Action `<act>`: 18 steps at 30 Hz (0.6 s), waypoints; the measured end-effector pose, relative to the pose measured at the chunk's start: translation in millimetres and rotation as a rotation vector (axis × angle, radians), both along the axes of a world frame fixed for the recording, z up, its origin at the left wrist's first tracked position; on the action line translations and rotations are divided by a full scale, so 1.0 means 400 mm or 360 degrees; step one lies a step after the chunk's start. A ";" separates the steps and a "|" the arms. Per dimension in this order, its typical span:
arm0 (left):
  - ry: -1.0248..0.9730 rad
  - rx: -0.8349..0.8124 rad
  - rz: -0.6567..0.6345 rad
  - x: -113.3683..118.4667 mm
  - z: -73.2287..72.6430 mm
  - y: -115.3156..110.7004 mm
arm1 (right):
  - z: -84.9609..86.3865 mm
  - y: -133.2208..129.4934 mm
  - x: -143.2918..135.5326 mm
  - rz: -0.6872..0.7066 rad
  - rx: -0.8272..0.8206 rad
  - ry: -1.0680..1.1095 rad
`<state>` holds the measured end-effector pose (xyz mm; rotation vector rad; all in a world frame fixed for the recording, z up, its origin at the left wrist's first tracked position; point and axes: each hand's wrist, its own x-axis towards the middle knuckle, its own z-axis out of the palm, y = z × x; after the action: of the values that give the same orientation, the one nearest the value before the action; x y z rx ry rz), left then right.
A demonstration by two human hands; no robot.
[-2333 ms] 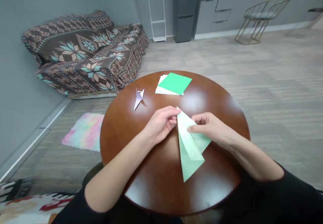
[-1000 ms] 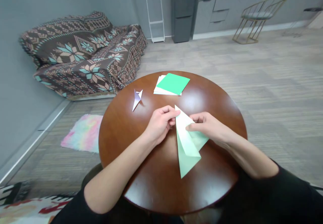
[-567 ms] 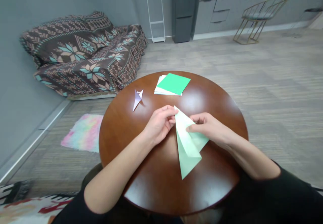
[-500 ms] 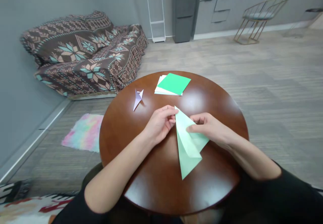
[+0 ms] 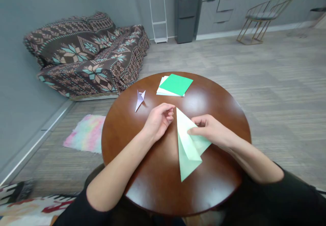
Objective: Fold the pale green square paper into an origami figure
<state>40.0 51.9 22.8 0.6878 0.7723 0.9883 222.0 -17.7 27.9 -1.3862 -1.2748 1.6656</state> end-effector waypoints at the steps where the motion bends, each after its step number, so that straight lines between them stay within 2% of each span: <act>1: 0.0083 0.0062 -0.0052 -0.001 -0.002 -0.002 | -0.001 0.002 0.003 -0.0064 0.0016 -0.0002; 5: 0.0653 0.0425 -0.0452 -0.001 -0.013 -0.019 | -0.005 0.012 0.019 -0.0237 0.0170 -0.0092; 7: 0.0797 0.0565 -0.0578 0.000 -0.016 -0.025 | -0.005 0.014 0.025 -0.0255 0.0206 -0.0127; 12: 0.0760 0.0660 -0.0638 0.000 -0.019 -0.030 | -0.004 0.012 0.029 -0.0232 0.0174 -0.0099; 18: 0.0743 0.0586 -0.0586 0.006 -0.016 -0.031 | -0.006 0.014 0.025 -0.0148 0.0177 -0.0056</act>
<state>42.2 39.4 16.2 1.3610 0.8322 0.6381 232.2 -12.2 25.4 -1.3916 -1.2831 1.4918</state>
